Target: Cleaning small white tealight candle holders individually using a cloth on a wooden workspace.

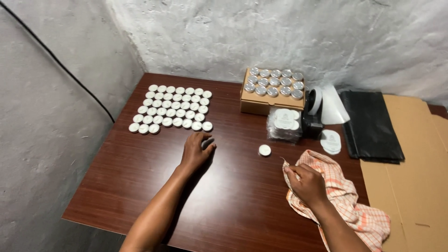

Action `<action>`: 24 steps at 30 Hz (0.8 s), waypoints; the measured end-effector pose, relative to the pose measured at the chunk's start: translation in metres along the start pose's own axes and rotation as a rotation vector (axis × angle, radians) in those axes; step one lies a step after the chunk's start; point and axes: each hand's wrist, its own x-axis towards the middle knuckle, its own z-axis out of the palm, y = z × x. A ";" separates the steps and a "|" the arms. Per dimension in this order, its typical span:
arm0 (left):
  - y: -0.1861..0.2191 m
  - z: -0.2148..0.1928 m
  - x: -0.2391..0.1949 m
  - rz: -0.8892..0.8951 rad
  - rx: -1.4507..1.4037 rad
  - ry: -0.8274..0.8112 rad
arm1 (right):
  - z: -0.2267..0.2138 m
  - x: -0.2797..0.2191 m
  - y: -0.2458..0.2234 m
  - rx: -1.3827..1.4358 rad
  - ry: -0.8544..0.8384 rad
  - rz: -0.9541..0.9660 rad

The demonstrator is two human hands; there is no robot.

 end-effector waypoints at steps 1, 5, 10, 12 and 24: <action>-0.002 -0.003 0.001 -0.003 -0.001 0.009 | -0.005 0.002 -0.006 0.001 -0.001 -0.009; -0.020 -0.013 0.006 -0.071 0.051 0.106 | -0.016 0.006 -0.020 0.051 -0.148 0.121; -0.052 -0.033 0.012 -0.194 0.230 0.172 | -0.015 0.006 -0.024 0.038 -0.095 0.068; -0.076 -0.036 0.015 -0.112 0.320 0.364 | -0.012 0.002 -0.021 -0.034 -0.135 0.166; -0.109 -0.069 0.016 -0.426 0.540 0.562 | -0.008 -0.001 -0.016 -0.065 -0.184 0.186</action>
